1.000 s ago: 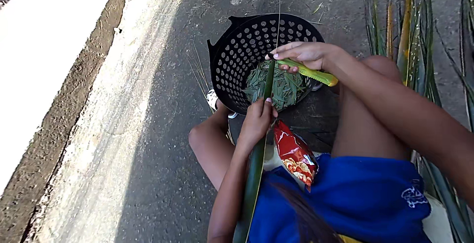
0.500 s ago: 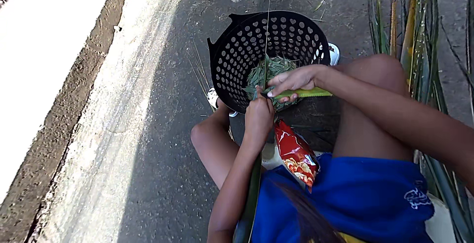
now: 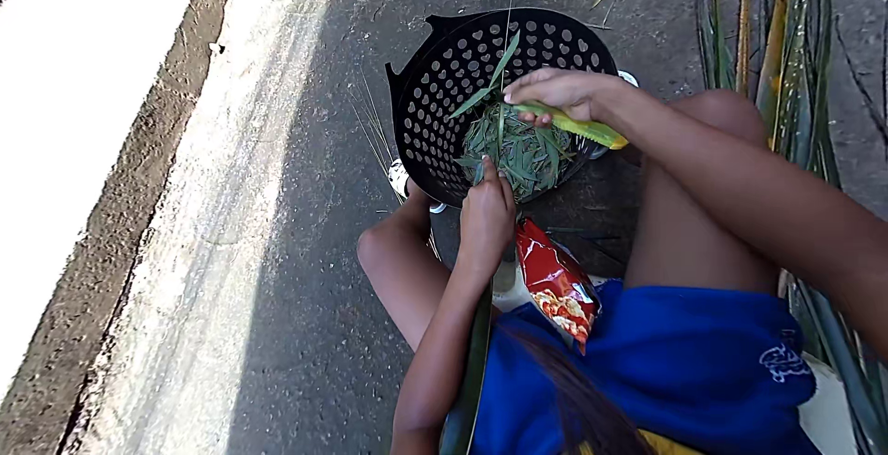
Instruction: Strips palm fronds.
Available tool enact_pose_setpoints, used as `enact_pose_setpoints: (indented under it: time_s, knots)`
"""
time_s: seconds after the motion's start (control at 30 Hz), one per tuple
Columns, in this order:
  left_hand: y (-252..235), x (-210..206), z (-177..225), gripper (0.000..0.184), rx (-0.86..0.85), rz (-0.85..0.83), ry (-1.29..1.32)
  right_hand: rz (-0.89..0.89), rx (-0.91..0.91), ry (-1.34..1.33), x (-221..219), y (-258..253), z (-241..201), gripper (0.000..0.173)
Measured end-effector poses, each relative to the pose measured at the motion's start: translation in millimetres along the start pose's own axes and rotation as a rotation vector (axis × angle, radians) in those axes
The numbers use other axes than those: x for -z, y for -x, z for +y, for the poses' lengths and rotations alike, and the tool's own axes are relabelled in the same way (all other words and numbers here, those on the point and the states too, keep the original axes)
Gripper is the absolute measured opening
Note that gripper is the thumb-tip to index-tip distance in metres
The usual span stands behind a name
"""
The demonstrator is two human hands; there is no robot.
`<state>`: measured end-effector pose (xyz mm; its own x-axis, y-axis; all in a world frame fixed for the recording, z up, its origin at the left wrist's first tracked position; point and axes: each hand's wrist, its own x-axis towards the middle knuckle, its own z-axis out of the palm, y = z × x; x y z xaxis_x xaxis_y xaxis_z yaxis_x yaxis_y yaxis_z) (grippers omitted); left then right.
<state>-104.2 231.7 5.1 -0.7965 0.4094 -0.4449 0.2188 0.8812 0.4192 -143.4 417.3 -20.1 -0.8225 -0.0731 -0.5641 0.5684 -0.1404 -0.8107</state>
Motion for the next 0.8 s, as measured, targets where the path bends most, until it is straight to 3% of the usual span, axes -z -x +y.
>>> enact_pose_setpoints:
  time_s: [0.1, 0.17, 0.27, 0.4, 0.57, 0.8]
  knots:
    - [-3, 0, -4, 0.043, -0.02, 0.055, 0.022, -0.388, -0.089, 0.029, -16, 9, 16, 0.017]
    - [-4, -2, -6, 0.038, -0.028, 0.091, 0.025, -0.488, -0.125, 0.004, -20, 9, 21, 0.015]
    - [-2, -1, -6, 0.045, -0.043, 0.081, 0.04, -0.348, -0.092, 0.034, -17, 7, 14, 0.016]
    - [-6, 0, -6, 0.046, -0.048, 0.09, 0.027, -0.262, 0.052, 0.173, -14, 1, 9, 0.035]
    - [-5, -3, -2, 0.047, -0.012, 0.093, -0.032, -0.16, 0.196, 0.398, -6, -3, 8, 0.019]
    - [-5, 0, 6, 0.049, 0.011, 0.114, -0.087, -0.103, 0.142, 0.188, -5, -11, 5, 0.014]
